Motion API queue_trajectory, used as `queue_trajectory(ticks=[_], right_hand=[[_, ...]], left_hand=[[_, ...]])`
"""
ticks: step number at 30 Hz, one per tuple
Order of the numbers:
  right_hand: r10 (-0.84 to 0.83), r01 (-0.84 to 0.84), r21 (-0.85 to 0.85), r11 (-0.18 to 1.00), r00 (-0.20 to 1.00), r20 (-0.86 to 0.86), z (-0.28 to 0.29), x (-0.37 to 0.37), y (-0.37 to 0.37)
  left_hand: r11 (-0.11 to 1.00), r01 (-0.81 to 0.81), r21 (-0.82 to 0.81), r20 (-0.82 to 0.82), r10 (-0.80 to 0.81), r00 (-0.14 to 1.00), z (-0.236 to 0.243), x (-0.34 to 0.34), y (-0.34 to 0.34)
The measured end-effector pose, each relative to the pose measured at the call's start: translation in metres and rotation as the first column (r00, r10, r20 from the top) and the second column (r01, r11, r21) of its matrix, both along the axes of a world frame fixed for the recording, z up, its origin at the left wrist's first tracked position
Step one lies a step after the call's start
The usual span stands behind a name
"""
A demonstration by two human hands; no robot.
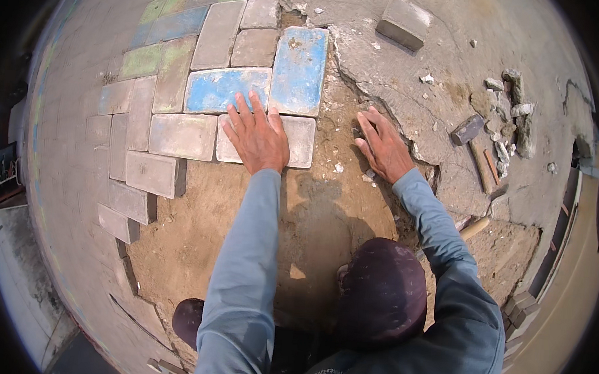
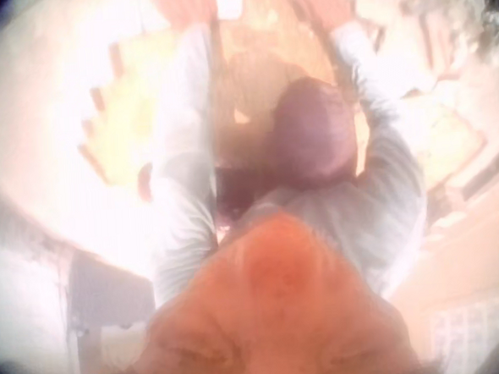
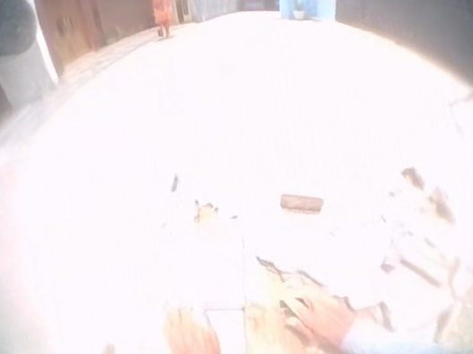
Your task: The person kneels on the ground and lays rectangular paving stones in a herringbone pattern. They use a hammer to tap the stones into place and occasionally clear debris from the surface.
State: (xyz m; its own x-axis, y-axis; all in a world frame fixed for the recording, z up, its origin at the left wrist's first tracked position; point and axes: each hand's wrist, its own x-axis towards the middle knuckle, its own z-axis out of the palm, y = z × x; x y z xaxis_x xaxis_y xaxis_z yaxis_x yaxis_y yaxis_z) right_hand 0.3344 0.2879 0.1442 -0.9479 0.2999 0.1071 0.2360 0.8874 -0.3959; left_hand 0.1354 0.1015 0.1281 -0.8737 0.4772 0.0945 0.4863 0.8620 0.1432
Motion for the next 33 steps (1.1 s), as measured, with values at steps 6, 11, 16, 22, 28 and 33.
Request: queue_trajectory(ticks=[6, 11, 16, 22, 28, 33], right_hand=[[0.087, -0.092, 0.039, 0.995, 0.988, 0.127, -0.035, -0.01, -0.052], [0.325, -0.319, -0.074, 0.945, 0.939, 0.113, -0.016, 0.008, -0.059], [-0.168, 0.13, 0.284, 0.95, 0.98, 0.111, -0.034, -0.028, -0.021], [-0.075, 0.066, 0.269, 0.961, 0.997, 0.021, -0.011, -0.034, -0.008], [-0.477, 0.57, 0.404, 0.716, 0.821, -0.312, 0.051, -0.117, 0.12], [-0.813, 0.761, 0.32, 0.564, 0.579, 0.057, 0.049, -0.183, 0.194]], left_hand=[[1.0, -0.006, -0.001, 0.02, 0.006, 1.0, 0.003, 0.0, 0.002], [1.0, 0.003, 0.0, 0.031, -0.003, 1.0, 0.006, -0.001, 0.002], [1.0, 0.003, 0.017, 0.042, -0.004, 0.999, 0.008, -0.001, 0.002], [1.0, 0.0, -0.006, 0.034, 0.001, 0.999, 0.007, -0.001, 0.001], [1.0, 0.003, 0.005, 0.046, -0.003, 0.999, 0.006, -0.002, 0.001], [1.0, 0.002, 0.017, 0.06, -0.003, 0.998, 0.006, -0.002, 0.002]])
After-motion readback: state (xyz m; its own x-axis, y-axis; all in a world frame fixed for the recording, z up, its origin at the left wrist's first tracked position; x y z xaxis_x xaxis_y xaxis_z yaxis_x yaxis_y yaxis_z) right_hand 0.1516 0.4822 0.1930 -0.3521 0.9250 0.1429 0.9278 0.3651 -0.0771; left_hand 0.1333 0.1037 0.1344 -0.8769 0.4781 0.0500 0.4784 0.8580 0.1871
